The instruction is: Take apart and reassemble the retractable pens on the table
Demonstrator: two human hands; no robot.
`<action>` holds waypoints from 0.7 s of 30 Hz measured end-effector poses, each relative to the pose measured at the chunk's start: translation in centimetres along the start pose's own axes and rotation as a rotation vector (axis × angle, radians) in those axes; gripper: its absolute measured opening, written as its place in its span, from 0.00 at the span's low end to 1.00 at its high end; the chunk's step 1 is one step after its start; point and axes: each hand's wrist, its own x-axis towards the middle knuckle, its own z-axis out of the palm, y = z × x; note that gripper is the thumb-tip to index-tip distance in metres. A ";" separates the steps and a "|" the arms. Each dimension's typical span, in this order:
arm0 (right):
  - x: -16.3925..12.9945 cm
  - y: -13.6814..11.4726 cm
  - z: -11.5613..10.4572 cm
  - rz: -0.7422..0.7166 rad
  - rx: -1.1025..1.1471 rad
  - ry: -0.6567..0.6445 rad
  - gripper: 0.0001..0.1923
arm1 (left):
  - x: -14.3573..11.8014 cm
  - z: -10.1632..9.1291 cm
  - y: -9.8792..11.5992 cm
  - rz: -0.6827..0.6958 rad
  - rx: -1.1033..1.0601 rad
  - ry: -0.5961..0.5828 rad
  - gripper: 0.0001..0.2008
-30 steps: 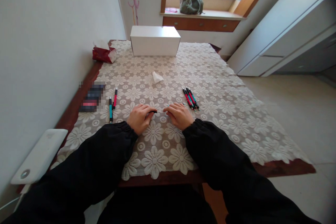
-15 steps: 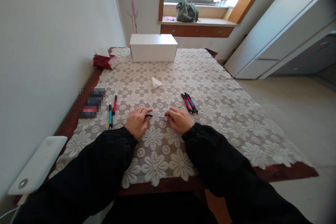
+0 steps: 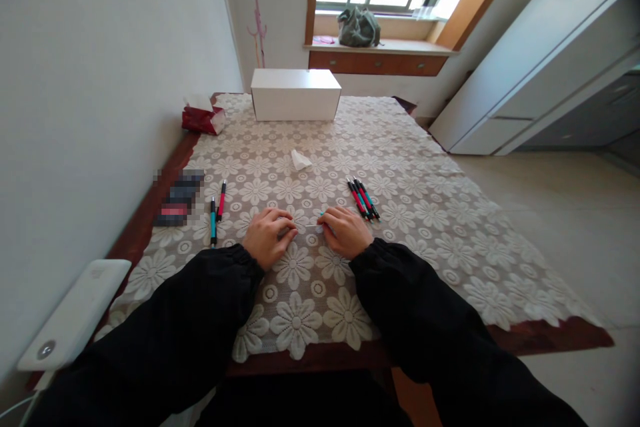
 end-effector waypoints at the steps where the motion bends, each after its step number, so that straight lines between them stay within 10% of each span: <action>1: 0.0 0.0 -0.1 0.015 -0.019 -0.007 0.08 | 0.0 0.0 0.0 0.002 0.010 -0.001 0.06; 21: 0.0 0.1 0.1 0.005 -0.006 -0.057 0.04 | 0.1 -0.2 0.2 -0.030 0.002 -0.004 0.05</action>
